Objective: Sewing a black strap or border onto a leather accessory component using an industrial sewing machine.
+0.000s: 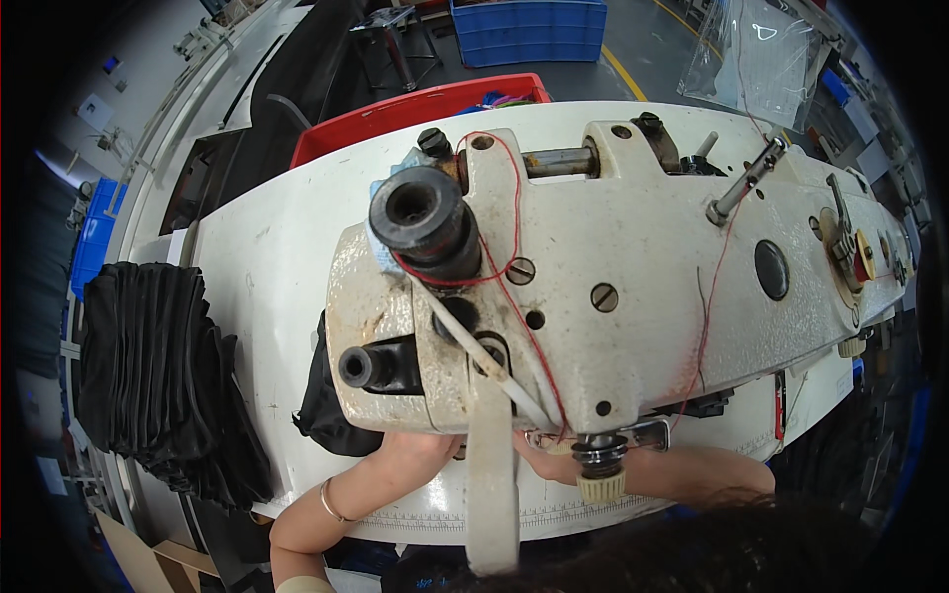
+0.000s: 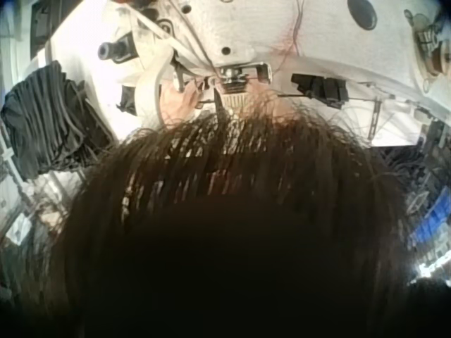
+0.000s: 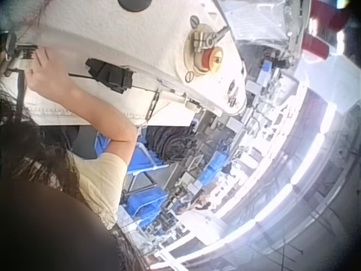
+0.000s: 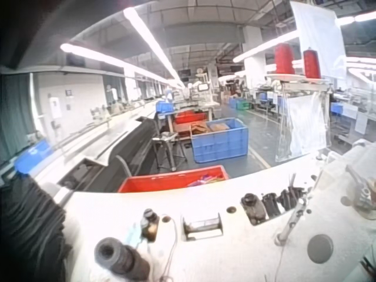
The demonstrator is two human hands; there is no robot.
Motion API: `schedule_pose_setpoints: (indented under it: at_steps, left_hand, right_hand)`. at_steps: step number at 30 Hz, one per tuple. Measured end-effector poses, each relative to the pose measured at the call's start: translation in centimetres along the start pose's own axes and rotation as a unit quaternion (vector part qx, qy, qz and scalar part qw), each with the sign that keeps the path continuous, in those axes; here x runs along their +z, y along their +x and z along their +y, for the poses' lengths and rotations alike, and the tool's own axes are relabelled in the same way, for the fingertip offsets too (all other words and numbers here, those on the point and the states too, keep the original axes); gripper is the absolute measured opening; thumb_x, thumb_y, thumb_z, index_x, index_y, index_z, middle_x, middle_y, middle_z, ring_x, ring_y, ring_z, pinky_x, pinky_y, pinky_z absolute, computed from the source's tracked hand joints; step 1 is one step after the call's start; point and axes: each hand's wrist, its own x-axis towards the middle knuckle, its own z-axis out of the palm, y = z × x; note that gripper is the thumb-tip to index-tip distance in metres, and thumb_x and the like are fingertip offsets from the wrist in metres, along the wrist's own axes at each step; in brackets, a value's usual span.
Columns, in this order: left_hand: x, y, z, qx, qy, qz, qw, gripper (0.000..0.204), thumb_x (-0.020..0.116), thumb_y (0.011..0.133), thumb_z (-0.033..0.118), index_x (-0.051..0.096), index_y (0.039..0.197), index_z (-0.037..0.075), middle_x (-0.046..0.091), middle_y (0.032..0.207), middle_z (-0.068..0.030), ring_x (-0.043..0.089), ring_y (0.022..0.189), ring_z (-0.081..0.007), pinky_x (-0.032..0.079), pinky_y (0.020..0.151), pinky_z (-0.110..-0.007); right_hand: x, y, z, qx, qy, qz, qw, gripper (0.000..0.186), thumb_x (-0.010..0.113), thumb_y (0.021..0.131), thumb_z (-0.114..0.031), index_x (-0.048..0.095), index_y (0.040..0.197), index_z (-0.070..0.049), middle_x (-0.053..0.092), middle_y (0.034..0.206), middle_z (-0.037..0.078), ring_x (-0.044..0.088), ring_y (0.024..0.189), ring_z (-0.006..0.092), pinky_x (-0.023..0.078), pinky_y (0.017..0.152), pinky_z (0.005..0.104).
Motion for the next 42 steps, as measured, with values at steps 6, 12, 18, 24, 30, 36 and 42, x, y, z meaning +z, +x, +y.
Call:
schedule_pose_setpoints:
  at_steps: [6,12,18,24,30,36,42]
  left_hand:
    - [0.8,-0.6,-0.5,-0.018,-0.030,-0.010,0.999,0.029,0.071,0.069,0.017,0.069,0.098,0.013,0.063,0.097,-0.0109,0.060,0.090,-0.0310,0.046,0.080,-0.042]
    - [0.5,-0.1,0.1,0.001,0.015,-0.020,1.000,0.028,0.071,0.068,0.019,0.068,0.096,0.014,0.063,0.095,-0.0101,0.060,0.087,-0.0308,0.047,0.076,-0.042]
    - [0.0,0.9,1.5,0.010,0.014,0.003,1.000,0.032,0.063,0.058,-0.002,0.065,0.090,0.000,0.061,0.088,-0.0163,0.061,0.082,-0.0338,0.049,0.071,-0.042]
    - [-0.1,1.4,2.1,0.033,0.032,0.029,0.999,0.036,0.065,0.063,0.003,0.062,0.099,-0.001,0.060,0.096,-0.0187,0.059,0.087,-0.0367,0.048,0.074,-0.044]
    - [0.7,0.9,1.5,0.039,0.060,0.029,0.997,0.037,0.065,0.060,0.005,0.063,0.096,-0.001,0.059,0.099,-0.0162,0.058,0.091,-0.0336,0.048,0.074,-0.045]
    - [1.5,0.1,0.9,0.093,0.095,0.078,0.988,0.039,0.061,0.055,0.003,0.064,0.093,0.000,0.060,0.096,-0.0125,0.059,0.088,-0.0286,0.049,0.073,-0.039]
    - [0.5,1.0,1.0,0.103,0.111,0.076,0.986,0.035,0.059,0.060,0.004,0.064,0.095,0.002,0.060,0.094,-0.0135,0.060,0.086,-0.0287,0.050,0.075,-0.040]
  right_hand:
    - [1.0,-0.9,0.0,-0.005,-0.002,0.003,1.000,0.005,0.059,0.066,-0.010,0.054,0.064,-0.008,0.055,0.064,0.006,0.058,0.056,0.0184,0.048,0.043,0.0304]
    - [3.9,-1.1,0.0,-0.010,-0.027,0.010,1.000,0.005,0.059,0.065,-0.010,0.054,0.063,-0.008,0.055,0.064,0.006,0.058,0.055,0.0184,0.048,0.043,0.0298]
    - [0.7,-0.8,0.1,0.008,0.032,-0.007,0.999,0.006,0.060,0.065,-0.010,0.056,0.067,-0.006,0.057,0.066,0.008,0.058,0.058,0.0178,0.048,0.043,0.0297]
    - [-2.6,1.1,-0.2,-0.039,-0.078,0.018,0.996,0.010,0.059,0.067,-0.011,0.058,0.074,-0.005,0.058,0.075,0.007,0.056,0.071,0.0196,0.048,0.049,0.0310]
    - [-2.5,0.7,-0.1,-0.080,-0.082,-0.008,0.993,0.009,0.059,0.065,-0.012,0.055,0.069,-0.006,0.053,0.072,0.002,0.054,0.072,0.0184,0.046,0.065,0.0336]
    - [-0.7,0.3,-0.1,-0.100,-0.139,-0.002,0.985,0.011,0.057,0.063,-0.012,0.059,0.074,-0.007,0.053,0.075,0.000,0.055,0.073,0.0171,0.046,0.069,0.0330]
    - [-0.2,0.3,0.2,-0.068,-0.113,0.019,0.991,0.020,0.059,0.069,-0.012,0.061,0.089,-0.008,0.058,0.087,0.001,0.057,0.082,0.0167,0.046,0.078,0.0329]
